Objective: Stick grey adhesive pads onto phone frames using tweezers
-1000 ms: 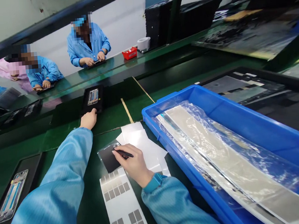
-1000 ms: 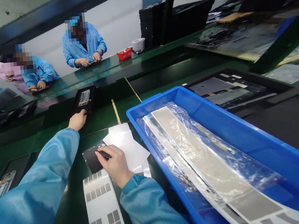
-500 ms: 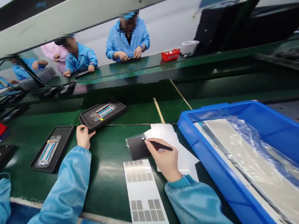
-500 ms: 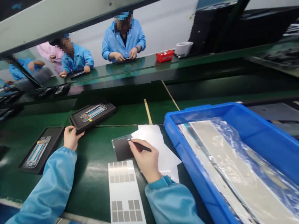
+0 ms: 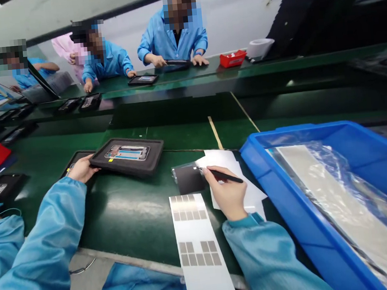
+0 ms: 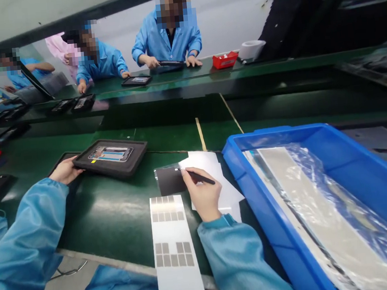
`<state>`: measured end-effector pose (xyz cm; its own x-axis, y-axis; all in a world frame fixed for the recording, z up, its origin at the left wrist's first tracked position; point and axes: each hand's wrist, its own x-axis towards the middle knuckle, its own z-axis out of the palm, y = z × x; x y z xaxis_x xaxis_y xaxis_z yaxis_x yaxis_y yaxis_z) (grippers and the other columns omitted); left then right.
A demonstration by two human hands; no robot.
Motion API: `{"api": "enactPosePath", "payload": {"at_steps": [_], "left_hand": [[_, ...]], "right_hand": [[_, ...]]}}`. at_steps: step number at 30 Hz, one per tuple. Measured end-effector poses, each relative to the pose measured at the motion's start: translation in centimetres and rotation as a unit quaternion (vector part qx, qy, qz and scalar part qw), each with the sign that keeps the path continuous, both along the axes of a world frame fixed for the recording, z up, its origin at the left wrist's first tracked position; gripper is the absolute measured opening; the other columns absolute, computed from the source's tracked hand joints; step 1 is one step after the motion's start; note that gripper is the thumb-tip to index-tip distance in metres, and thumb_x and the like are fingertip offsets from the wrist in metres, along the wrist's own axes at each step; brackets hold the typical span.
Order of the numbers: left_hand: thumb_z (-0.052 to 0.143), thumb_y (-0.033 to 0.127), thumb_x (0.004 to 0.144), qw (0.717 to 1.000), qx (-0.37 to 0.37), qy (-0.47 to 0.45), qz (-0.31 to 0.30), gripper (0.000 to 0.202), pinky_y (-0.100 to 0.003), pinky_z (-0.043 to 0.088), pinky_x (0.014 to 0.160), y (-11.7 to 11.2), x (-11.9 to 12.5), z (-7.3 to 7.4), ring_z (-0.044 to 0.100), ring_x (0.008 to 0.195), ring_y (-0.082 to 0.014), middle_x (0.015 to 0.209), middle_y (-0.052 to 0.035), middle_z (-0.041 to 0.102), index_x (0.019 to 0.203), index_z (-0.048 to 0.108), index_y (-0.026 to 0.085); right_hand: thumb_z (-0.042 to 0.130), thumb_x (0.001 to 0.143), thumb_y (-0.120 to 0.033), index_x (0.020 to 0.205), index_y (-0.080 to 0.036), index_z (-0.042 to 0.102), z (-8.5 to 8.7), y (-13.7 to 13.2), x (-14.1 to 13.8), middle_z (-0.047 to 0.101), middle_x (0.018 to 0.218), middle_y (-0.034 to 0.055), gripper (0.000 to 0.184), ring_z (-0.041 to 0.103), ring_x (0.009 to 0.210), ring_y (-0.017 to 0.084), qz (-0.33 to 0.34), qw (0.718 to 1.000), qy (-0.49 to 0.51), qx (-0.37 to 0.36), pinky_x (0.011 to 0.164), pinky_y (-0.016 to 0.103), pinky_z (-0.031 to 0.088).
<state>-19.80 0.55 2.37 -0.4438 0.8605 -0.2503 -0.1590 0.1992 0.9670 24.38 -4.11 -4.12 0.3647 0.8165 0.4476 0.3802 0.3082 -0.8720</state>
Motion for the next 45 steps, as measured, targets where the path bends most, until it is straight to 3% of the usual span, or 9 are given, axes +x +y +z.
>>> {"api": "enactPosePath", "payload": {"at_steps": [6,11,15,19,23,25,28,32,45], "left_hand": [[0.064,0.008,0.088,0.958,-0.178,0.072,-0.215,0.019,-0.028,0.057,0.07,0.1,2.0,1.3,0.067,0.08,-0.0176,0.08,-0.0032,0.072,0.106,0.071,0.011],[0.067,0.01,0.088,0.887,-0.248,0.179,-0.346,0.026,-0.03,0.057,0.077,2.0,5.3,2.1,0.069,0.085,-0.0162,0.09,-0.0026,0.076,0.114,0.071,0.014],[0.067,0.004,0.085,0.837,-0.21,0.348,-0.366,0.023,-0.021,0.051,0.086,3.6,7.0,3.6,0.064,0.095,-0.011,0.09,0.0038,0.073,0.106,0.072,0.011],[0.067,0.01,0.085,0.798,-0.077,0.474,-0.363,0.027,-0.029,0.045,0.102,0.8,11.9,4.4,0.059,0.11,-0.0169,0.1,0.0035,0.068,0.111,0.071,0.016],[0.07,0.026,0.085,0.703,0.055,0.482,-0.52,0.023,-0.033,0.048,0.101,-5.1,20.4,2.8,0.063,0.104,-0.0206,0.106,0.0023,0.07,0.108,0.073,0.027],[0.054,0.025,0.095,0.588,0.127,0.519,-0.607,0.027,-0.035,0.052,0.091,-7.1,24.0,1.4,0.065,0.099,-0.0222,0.106,-0.0051,0.067,0.118,0.068,0.023],[0.047,0.024,0.098,0.514,0.143,0.571,-0.623,0.031,-0.037,0.054,0.082,-8.1,26.6,-0.6,0.065,0.094,-0.0249,0.102,-0.0092,0.064,0.123,0.063,0.017],[0.048,0.027,0.098,0.513,0.133,0.575,-0.623,0.031,-0.036,0.054,0.082,-8.1,26.5,-2.1,0.065,0.095,-0.0243,0.105,-0.0087,0.06,0.125,0.061,0.018],[0.049,0.028,0.098,0.517,0.125,0.57,-0.626,0.03,-0.034,0.053,0.078,-8.3,26.4,-2.0,0.063,0.096,-0.0237,0.105,-0.0078,0.058,0.126,0.058,0.02]], "right_hand": [[0.073,0.083,-0.035,0.085,-0.017,0.075,0.3,-0.4,-0.2,0.076,0.083,0.007,0.018,0.068,0.071,0.02,0.009,1.0,0.015,0.001,0.065,0.033,0.056],[0.073,0.084,-0.036,0.087,-0.019,0.075,0.5,-0.5,-0.4,0.076,0.088,0.0062,0.017,0.069,0.076,0.019,0.022,1.0,0.014,-0.015,0.068,0.033,0.058],[0.075,0.083,-0.032,0.087,-0.02,0.075,1.7,-0.9,-0.3,0.076,0.09,0.0052,0.012,0.071,0.079,0.018,0.045,0.998,0.045,-0.007,0.072,0.033,0.06],[0.076,0.081,-0.03,0.087,-0.022,0.075,3.7,-3.1,0.6,0.077,0.089,0.0031,0.01,0.073,0.081,0.019,0.067,0.995,0.059,-0.035,0.074,0.032,0.061],[0.078,0.08,-0.032,0.084,-0.022,0.076,3.9,-6.4,2.3,0.078,0.084,0.0029,0.011,0.074,0.079,0.02,0.139,0.984,0.005,-0.111,0.076,0.034,0.063],[0.079,0.079,-0.033,0.084,-0.022,0.076,3.1,-7.6,3.2,0.078,0.083,0.0036,0.013,0.074,0.079,0.021,0.166,0.974,-0.017,-0.152,0.076,0.035,0.063],[0.078,0.079,-0.035,0.084,-0.021,0.076,1.6,-8.5,4.0,0.079,0.085,0.0048,0.015,0.075,0.08,0.022,0.179,0.966,-0.045,-0.183,0.079,0.038,0.063],[0.078,0.08,-0.034,0.086,-0.021,0.077,0.5,-8.6,4.2,0.079,0.087,0.0048,0.015,0.075,0.081,0.023,0.199,0.96,-0.063,-0.184,0.081,0.038,0.063],[0.077,0.082,-0.033,0.088,-0.024,0.077,0.3,-8.7,4.2,0.079,0.09,0.003,0.011,0.075,0.084,0.022,0.217,0.957,-0.08,-0.178,0.083,0.039,0.063]]}}
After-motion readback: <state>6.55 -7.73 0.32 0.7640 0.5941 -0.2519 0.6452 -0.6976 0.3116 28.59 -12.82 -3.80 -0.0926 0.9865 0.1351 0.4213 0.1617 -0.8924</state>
